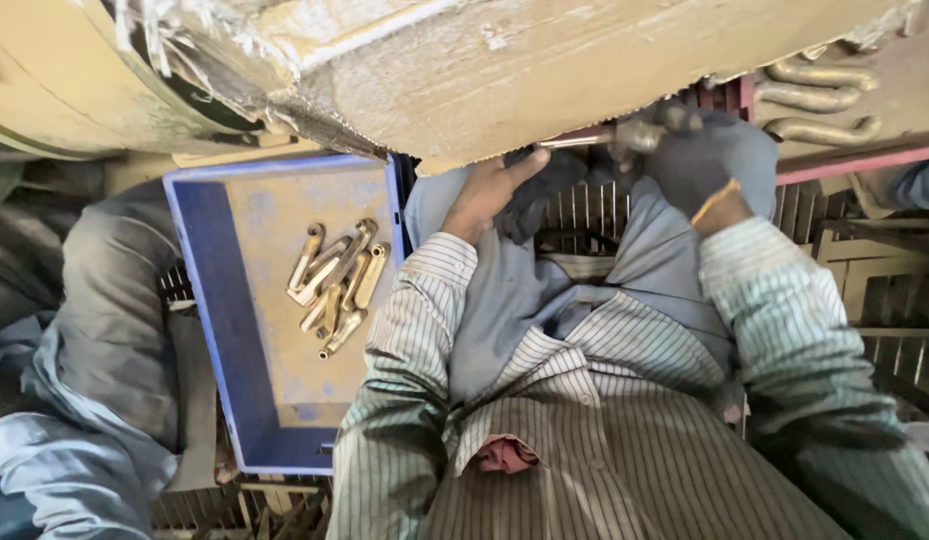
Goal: The person sits on the floor and repeatedly picks up small brass-colored metal parts from a blue bin. Using a hammer, they tap each part on their lap and then place it into a red tray. The process is repeated for multiple parts throughout the clip.
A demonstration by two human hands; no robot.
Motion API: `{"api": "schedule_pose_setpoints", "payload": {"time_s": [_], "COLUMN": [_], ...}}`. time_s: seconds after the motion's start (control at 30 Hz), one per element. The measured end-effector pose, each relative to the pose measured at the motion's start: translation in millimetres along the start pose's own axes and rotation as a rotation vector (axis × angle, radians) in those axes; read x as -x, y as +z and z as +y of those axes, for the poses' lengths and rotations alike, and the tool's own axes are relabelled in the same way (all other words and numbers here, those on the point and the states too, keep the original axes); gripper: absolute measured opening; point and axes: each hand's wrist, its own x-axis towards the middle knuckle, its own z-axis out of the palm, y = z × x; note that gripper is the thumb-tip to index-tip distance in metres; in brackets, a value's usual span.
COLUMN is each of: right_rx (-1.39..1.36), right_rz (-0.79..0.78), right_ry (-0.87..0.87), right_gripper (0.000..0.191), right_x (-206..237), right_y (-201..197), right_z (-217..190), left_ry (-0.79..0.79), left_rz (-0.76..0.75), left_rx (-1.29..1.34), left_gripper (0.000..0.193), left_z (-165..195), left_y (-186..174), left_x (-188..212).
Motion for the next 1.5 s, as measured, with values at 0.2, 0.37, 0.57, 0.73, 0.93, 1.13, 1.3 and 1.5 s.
{"api": "schedule_pose_setpoints", "payload": {"time_s": [0.2,0.37,0.57,0.73,0.93,1.13,1.3,1.5], "right_rx": [0.378,-0.897,-0.193,-0.004,0.213,0.002,-0.045,-0.855], "right_rz": [0.018,-0.214,-0.190,-0.110,-0.039,-0.253,-0.448,-0.510], "right_ry": [-0.435,0.104,-0.213,-0.345,-0.398,-0.188,-0.029,0.480], "right_gripper": [0.032,0.038,0.019,0.038,0.043,0.048,0.046,0.032], "right_x": [50.5,135.0,163.0,119.2,40.5,20.2,27.8,-1.5], "right_y": [-21.5,-2.7,25.8,25.3,36.2,59.0,65.1,49.5], "right_z": [-14.3,-52.1,-83.3,-82.1,-69.8,-47.1,-43.6,-54.2], "left_ry": [0.182,0.530,0.570,0.483,0.339,0.220,0.079,-0.009], "left_rz": [-0.049,-0.039,-0.254,-0.225,-0.076,-0.053,0.042,0.175], "left_rx": [-0.367,-0.419,-0.600,-0.369,-0.217,-0.105,-0.031,-0.009], "left_gripper": [0.044,0.044,0.040,0.039,0.032,0.035,0.046,0.049], "left_z": [33.6,66.8,100.5,79.7,29.4,-14.8,-53.6,-100.5], "left_y": [12.7,44.4,65.3,55.5,27.6,10.3,2.0,-2.6], "left_x": [46.8,114.2,139.7,113.2,41.7,7.6,-13.6,-59.3]}}
